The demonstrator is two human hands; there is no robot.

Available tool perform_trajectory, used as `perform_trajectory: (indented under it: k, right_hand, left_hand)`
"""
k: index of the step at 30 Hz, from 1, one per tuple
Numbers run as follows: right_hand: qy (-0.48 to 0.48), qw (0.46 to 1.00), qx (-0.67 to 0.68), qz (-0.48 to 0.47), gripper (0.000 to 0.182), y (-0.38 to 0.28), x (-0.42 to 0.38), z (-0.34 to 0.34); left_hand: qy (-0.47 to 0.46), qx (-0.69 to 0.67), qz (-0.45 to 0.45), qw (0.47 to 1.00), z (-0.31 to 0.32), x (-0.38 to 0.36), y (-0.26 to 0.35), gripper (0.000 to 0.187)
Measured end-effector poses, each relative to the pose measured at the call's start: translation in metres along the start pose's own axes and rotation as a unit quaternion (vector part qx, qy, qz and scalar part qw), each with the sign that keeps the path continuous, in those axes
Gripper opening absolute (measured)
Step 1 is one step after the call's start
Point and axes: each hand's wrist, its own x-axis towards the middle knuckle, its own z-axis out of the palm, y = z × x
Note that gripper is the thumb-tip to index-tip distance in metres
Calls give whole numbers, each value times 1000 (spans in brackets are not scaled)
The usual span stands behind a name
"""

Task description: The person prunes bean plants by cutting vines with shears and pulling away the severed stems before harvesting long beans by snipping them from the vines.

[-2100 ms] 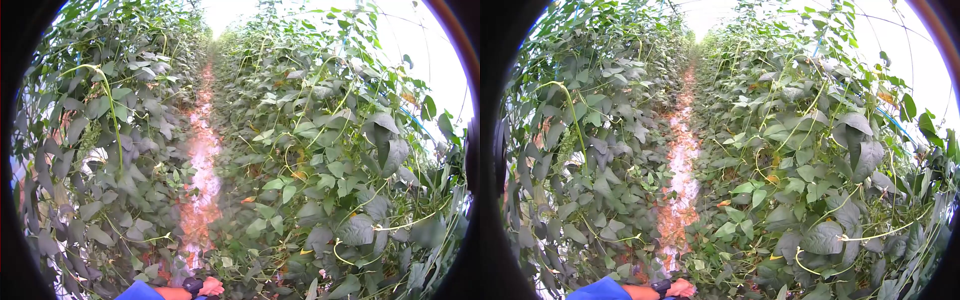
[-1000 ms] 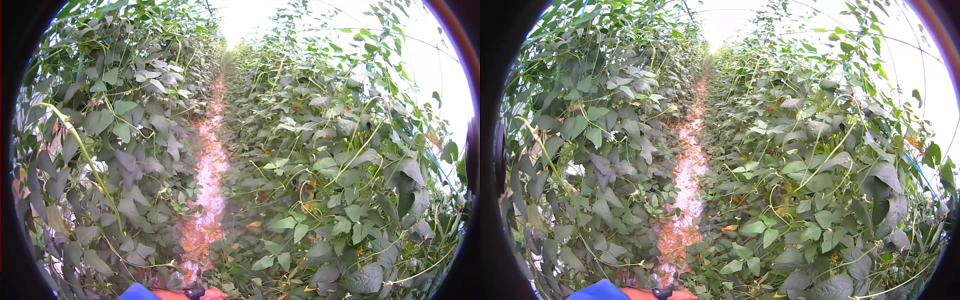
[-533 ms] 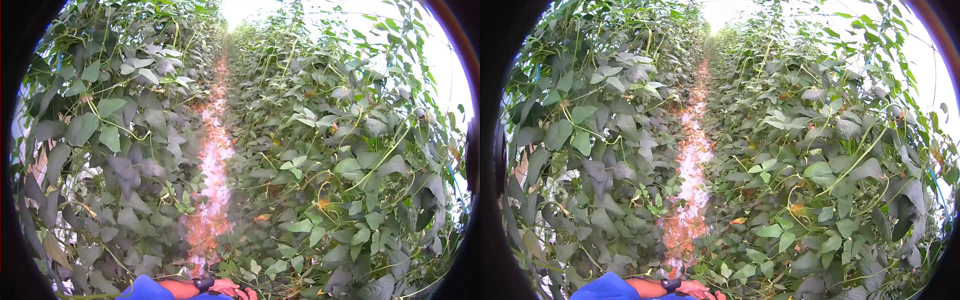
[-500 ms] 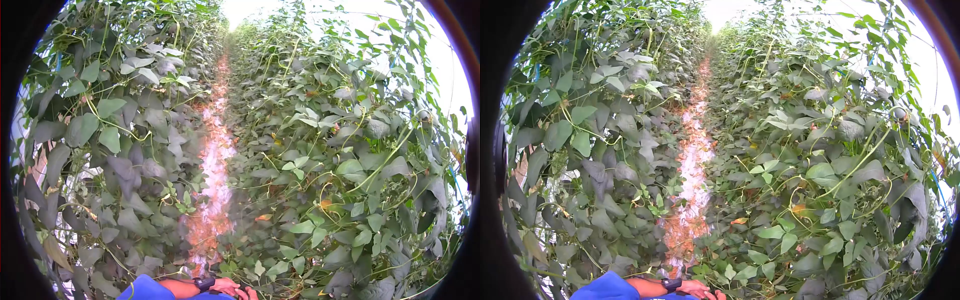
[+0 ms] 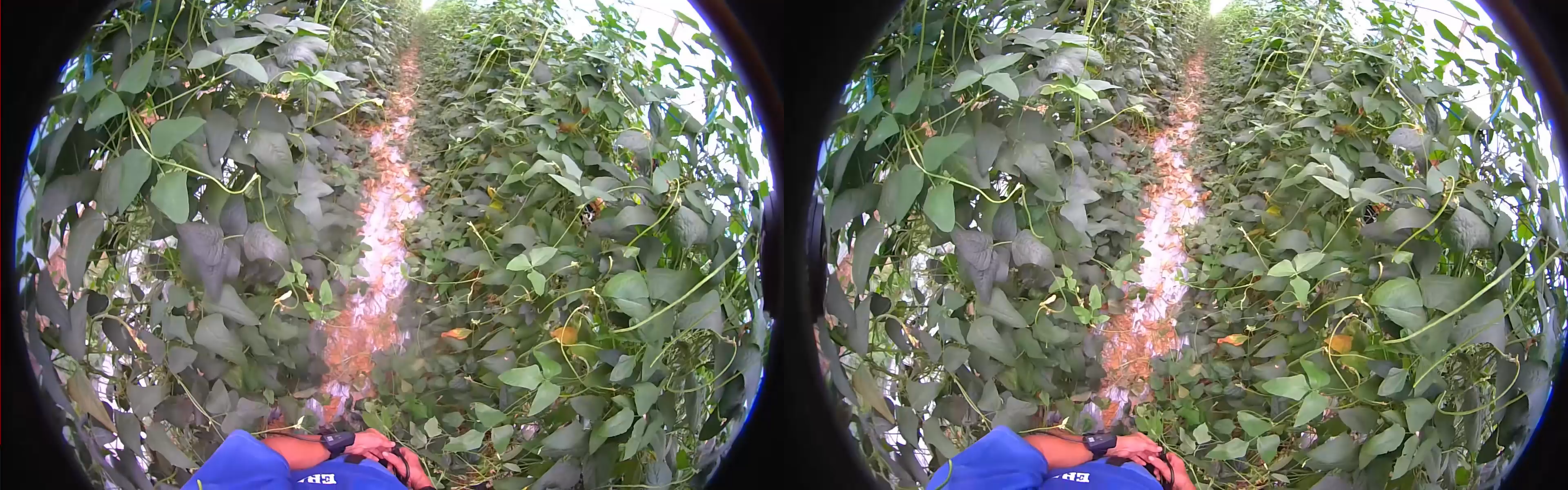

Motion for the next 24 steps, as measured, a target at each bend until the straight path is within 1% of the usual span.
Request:
perform_trajectory:
  k: [1, 3, 4, 5, 6, 7, 9, 10, 11, 13, 14, 15, 17, 18, 19, 21, 22, 24]
  right_hand:
    - [6, 995, -95, 40, 26, -18, -2, -3]
    - [1, 996, -39, 85, 29, 30, 15, -20]
    - [-2, 996, -38, 85, 29, 46, 24, -29]
    - [-12, 980, 22, 197, 27, 58, 31, -38]
    - [-21, 948, 82, 305, 28, 63, 35, -46]
    - [-19, 948, 82, 306, 28, 69, 35, -56]
    - [-82, 956, 108, 261, 38, 70, 30, -65]
    - [-82, 955, 111, 264, 38, 72, 25, -67]
    - [-54, 957, 144, 246, 34, 66, 18, -65]
    - [-1, 955, 210, 207, 27, 51, 11, -61]
    - [5, 948, 222, 228, 23, 46, 14, -60]
    - [-1, 948, 221, 229, 23, 50, 18, -64]
    - [-84, 959, 171, 212, 35, 62, 27, -74]
    - [-122, 961, 148, 202, 43, 65, 30, -75]
    - [-120, 961, 152, 199, 43, 69, 35, -75]
    - [-111, 955, 185, 206, 41, 62, 37, -71]
    - [-123, 945, 195, 231, 44, 67, 47, -75]
    - [-98, 946, 228, 211, 44, 78, 54, -72]
  left_hand:
    - [34, -6, 7, 999, 2, 1, 3, 27]
    - [68, -30, 24, 997, 12, -5, 11, 23]
    - [71, -31, 24, 997, 11, 1, 10, 23]
    - [83, -44, 35, 995, 10, 12, 6, 20]
    - [94, -56, 46, 993, 13, 18, 7, 18]
    - [92, -55, 45, 993, 15, 23, 8, 18]
    - [93, -70, 69, 991, 23, 20, 10, 14]
    - [87, -81, 76, 990, 23, 26, 9, 14]
    - [88, -82, 72, 990, 24, 30, 8, 14]
    - [81, -86, 110, 987, 25, 33, 10, 14]
    - [93, -89, 118, 985, 32, 25, 17, 15]
    - [98, -91, 120, 984, 33, 22, 18, 15]
    - [58, -98, 135, 984, 31, 17, 21, 15]
    - [78, -97, 136, 983, 31, 17, 23, 16]
    - [78, -93, 134, 984, 27, 18, 24, 16]
    - [38, -95, 161, 982, 18, 27, 26, 17]
    - [28, -88, 149, 985, 16, 30, 30, 17]
    - [39, -85, 139, 986, 4, 33, 44, 17]
